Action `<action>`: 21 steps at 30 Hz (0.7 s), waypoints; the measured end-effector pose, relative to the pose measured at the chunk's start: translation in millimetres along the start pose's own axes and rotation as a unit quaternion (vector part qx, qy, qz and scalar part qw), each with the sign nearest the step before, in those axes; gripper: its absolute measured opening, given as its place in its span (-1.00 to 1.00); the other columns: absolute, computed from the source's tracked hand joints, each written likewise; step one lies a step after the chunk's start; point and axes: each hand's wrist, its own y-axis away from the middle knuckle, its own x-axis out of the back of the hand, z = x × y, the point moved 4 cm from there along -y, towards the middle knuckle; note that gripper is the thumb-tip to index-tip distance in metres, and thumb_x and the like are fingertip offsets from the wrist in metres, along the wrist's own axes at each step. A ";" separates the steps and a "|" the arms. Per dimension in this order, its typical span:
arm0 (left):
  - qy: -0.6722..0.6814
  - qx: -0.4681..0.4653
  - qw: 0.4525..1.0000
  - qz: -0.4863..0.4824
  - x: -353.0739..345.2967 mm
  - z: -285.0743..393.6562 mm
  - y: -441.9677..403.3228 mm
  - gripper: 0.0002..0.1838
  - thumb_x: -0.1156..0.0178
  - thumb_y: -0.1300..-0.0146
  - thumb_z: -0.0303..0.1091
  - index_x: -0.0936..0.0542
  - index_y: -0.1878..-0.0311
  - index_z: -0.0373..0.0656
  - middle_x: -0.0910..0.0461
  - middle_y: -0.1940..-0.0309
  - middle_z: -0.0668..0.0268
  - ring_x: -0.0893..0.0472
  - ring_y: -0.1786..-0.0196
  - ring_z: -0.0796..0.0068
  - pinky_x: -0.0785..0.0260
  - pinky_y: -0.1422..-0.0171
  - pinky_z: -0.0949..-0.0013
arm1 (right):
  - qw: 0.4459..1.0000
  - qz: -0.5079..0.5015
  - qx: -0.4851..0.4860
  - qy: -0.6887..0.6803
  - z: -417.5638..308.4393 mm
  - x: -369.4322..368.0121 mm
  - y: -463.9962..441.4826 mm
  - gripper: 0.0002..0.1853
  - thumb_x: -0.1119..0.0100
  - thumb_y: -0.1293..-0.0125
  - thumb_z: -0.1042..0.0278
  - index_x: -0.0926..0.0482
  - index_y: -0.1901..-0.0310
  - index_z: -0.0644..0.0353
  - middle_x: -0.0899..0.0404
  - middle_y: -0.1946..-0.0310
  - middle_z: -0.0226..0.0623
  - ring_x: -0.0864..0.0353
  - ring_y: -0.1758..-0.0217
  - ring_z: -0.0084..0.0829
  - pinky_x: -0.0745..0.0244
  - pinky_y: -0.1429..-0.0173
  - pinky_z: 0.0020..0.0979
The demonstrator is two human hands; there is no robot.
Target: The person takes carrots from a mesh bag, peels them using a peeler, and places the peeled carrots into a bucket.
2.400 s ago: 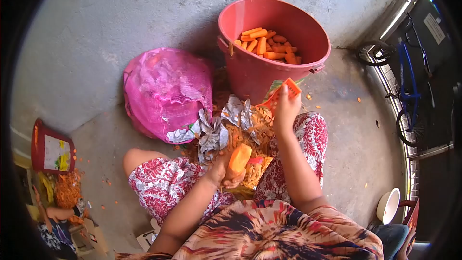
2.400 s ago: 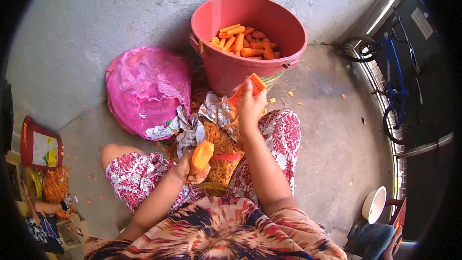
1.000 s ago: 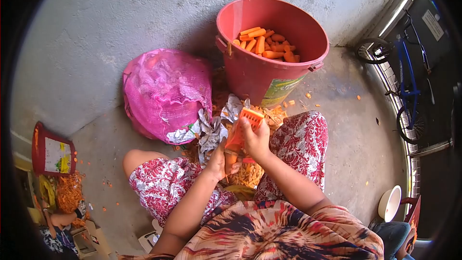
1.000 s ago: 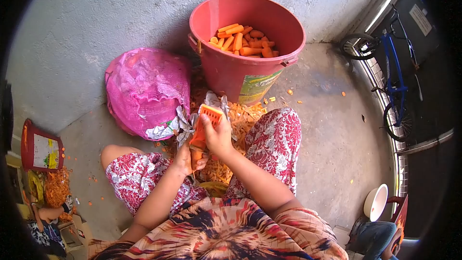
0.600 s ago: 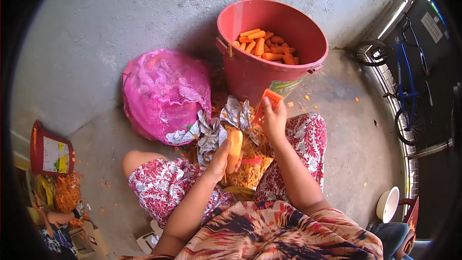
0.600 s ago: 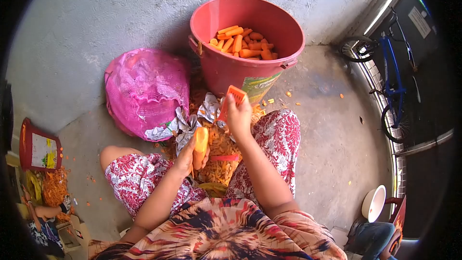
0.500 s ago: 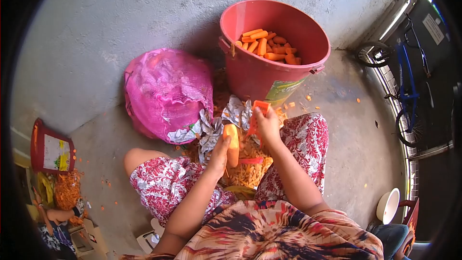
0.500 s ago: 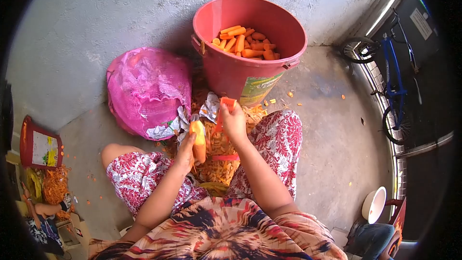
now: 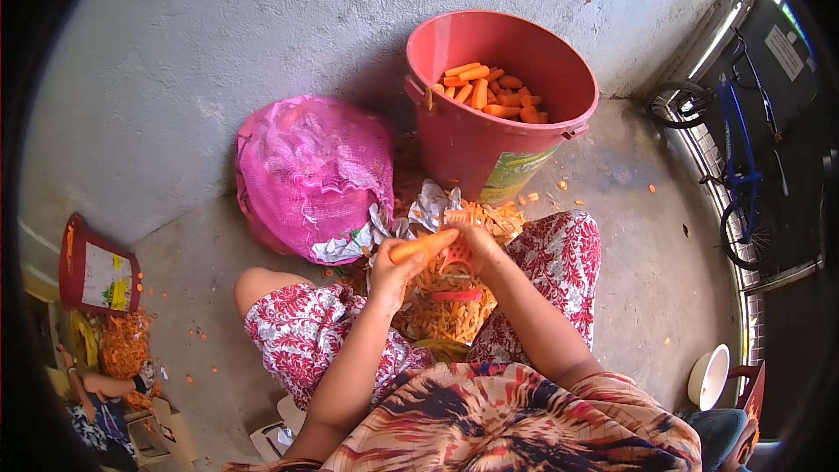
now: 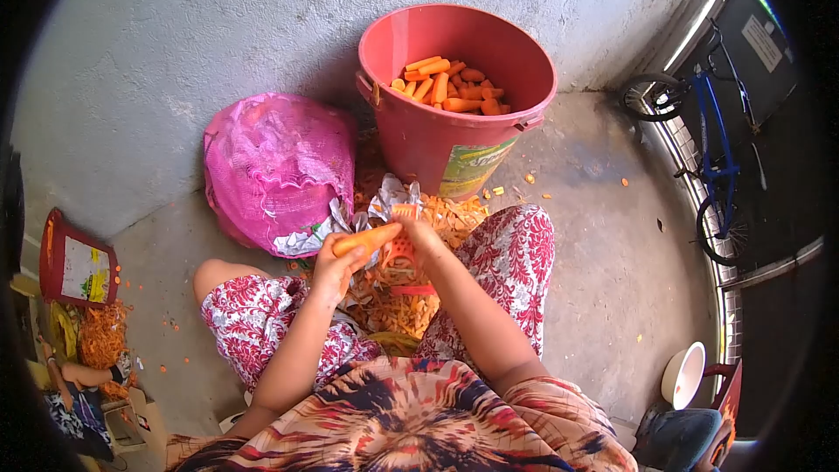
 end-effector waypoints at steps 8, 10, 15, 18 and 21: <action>-0.170 0.175 0.951 -0.189 -23.3 -6.7 16.4 -0.71 -0.10 -0.12 -0.34 -0.32 0.12 -0.19 -0.46 0.40 0.34 -0.49 0.47 0.59 -0.35 0.52 0.60 | 0.965 0.035 0.152 0.210 -25.3 5.0 1.8 -0.80 -0.02 -0.18 0.24 -0.43 0.43 0.21 -0.43 0.67 -0.39 -0.42 0.69 -0.52 -0.33 0.65 -0.50; -0.163 0.187 0.948 -0.200 -22.2 -13.8 17.0 -0.75 -0.10 -0.12 -0.32 -0.33 0.18 -0.17 -0.43 0.43 0.34 -0.44 0.52 0.61 -0.31 0.57 0.59 | 0.930 0.029 0.192 0.311 -27.5 2.4 1.0 -0.80 -0.01 -0.19 0.25 -0.43 0.44 0.20 -0.42 0.67 -0.39 -0.40 0.70 -0.54 -0.31 0.66 -0.52; -0.085 0.243 0.946 -0.199 -29.1 -9.2 23.3 -0.78 -0.12 -0.12 -0.33 -0.34 0.23 -0.14 -0.36 0.52 0.39 -0.35 0.59 0.68 -0.16 0.67 0.62 | 0.907 0.135 0.398 0.009 -78.0 6.1 32.8 -0.76 0.09 -0.26 0.24 -0.35 0.32 0.30 -0.45 0.61 -0.23 -0.49 0.60 -0.42 -0.46 0.52 -0.46; -0.056 0.262 0.944 -0.192 -31.2 -15.3 25.4 -0.78 -0.13 -0.11 -0.35 -0.34 0.22 -0.14 -0.35 0.53 0.41 -0.33 0.61 0.70 -0.13 0.68 0.64 | 0.922 0.013 0.383 -0.058 -69.8 -25.6 53.0 -0.76 0.07 -0.25 0.22 -0.35 0.32 0.26 -0.47 0.61 -0.23 -0.50 0.58 -0.44 -0.44 0.50 -0.48; -0.062 0.247 0.947 -0.198 -37.9 -13.4 29.2 -0.76 -0.14 -0.10 -0.38 -0.33 0.18 -0.15 -0.34 0.53 0.44 -0.32 0.62 0.70 -0.14 0.68 0.65 | 0.931 0.006 0.360 0.057 -44.8 -45.4 58.9 -0.77 0.04 -0.24 0.22 -0.39 0.35 0.25 -0.47 0.62 -0.29 -0.47 0.57 -0.52 -0.38 0.48 -0.53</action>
